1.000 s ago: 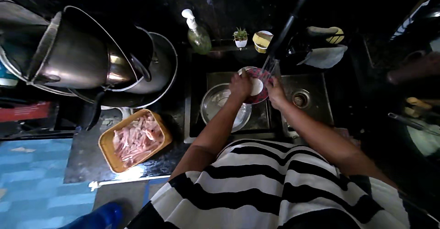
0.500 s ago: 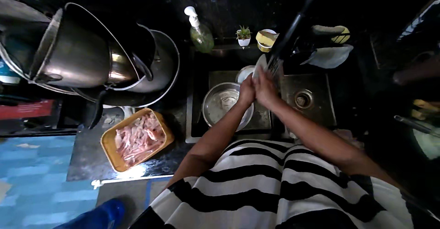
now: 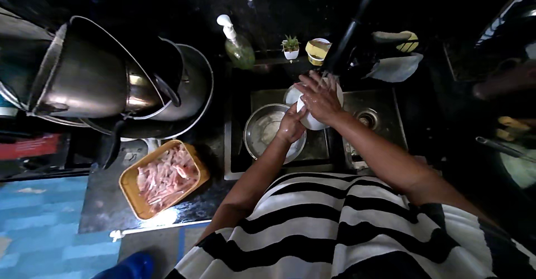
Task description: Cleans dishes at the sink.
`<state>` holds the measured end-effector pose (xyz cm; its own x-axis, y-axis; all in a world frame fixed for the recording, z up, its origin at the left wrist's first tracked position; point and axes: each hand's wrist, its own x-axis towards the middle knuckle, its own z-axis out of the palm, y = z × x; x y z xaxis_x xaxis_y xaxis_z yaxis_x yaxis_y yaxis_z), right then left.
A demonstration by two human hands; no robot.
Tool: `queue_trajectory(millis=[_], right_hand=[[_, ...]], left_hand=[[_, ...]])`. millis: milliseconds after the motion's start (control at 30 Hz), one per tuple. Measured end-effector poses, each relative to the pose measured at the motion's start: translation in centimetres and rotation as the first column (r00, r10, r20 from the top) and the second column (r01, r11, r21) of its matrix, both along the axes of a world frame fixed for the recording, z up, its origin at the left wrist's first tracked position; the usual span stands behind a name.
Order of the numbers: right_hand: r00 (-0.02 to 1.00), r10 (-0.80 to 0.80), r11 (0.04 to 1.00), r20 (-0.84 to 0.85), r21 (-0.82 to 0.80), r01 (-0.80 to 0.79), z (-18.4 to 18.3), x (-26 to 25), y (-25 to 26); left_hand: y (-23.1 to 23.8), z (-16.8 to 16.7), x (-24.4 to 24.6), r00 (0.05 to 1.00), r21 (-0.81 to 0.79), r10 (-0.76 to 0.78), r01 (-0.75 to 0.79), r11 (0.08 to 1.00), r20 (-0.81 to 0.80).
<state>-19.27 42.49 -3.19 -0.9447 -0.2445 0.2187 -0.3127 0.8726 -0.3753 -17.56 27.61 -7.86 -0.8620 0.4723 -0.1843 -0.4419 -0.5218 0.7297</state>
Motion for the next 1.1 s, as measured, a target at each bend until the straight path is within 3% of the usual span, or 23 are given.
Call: queue_trajectory(millis=[67,133,200,300,400,467,567,633,700,833,967,1033,1100], right_hand=[[0.998,-0.056,0.996,0.037,-0.074,0.059,0.4,-0.8,1.0],[0.947,-0.243,0.94,0.209,-0.19,0.283,1.6,-1.6,2.2],[0.897,-0.306,0.912,0.318,-0.173,0.373,3.0,-1.7,2.5],[0.97,-0.07,0.997,0.232,0.004,0.071,3.8,-1.6,1.5],[0.979,0.137,0.988,0.148,0.056,-0.146,3.0,-2.0,0.7],[0.976,0.05,0.999,0.213,0.005,-0.052,2.6,-2.3,1.9],[0.898,-0.237,0.944,0.371,-0.129,0.303,2.1,-2.3,3.1],[0.904,-0.33,0.922,0.273,-0.112,0.371,0.8,-1.8,1.9],[0.939,-0.303,0.951,0.163,-0.004,0.308,0.5,-1.5,0.1],[0.995,0.01,0.991,0.101,0.135,-0.023,0.1,0.6,-2.4],[0.93,0.349,0.931,-0.116,0.153,-0.331,-3.0,2.4,0.3],[0.954,0.245,0.969,-0.172,0.065,-0.237,-3.3,2.2,1.6],[0.999,0.001,0.994,-0.05,-0.113,-0.006,-1.8,1.5,2.0]], left_hand=[[-0.2,-0.2,0.0,0.999,0.047,0.033,-0.033,0.998,-0.001],[-0.5,-0.3,0.0,0.999,0.103,0.048,-0.05,0.993,0.025],[-1.0,0.4,-0.2,0.999,0.059,-0.002,0.0,0.998,0.044],[-1.5,1.5,-0.9,0.988,-0.105,-0.153,0.156,0.982,0.036],[-1.5,1.4,-1.2,0.98,-0.092,-0.201,0.201,0.975,0.013],[-1.1,0.9,-0.6,0.99,-0.025,-0.127,0.129,0.991,0.061],[-0.4,0.1,-0.4,0.985,0.146,0.038,-0.062,0.987,0.166],[0.2,-0.2,-0.6,0.973,0.234,0.095,-0.145,0.961,0.21],[0.8,-0.2,-0.9,0.967,0.263,0.1,-0.162,0.951,0.236],[1.2,0.0,-0.7,0.959,0.265,0.138,-0.204,0.942,0.248],[0.5,0.4,-0.9,0.926,0.344,0.158,-0.28,0.896,0.343],[0.2,0.8,-0.3,0.93,0.301,0.155,-0.261,0.917,0.333],[0.0,0.5,-0.1,0.94,0.305,0.142,-0.24,0.922,0.312]])
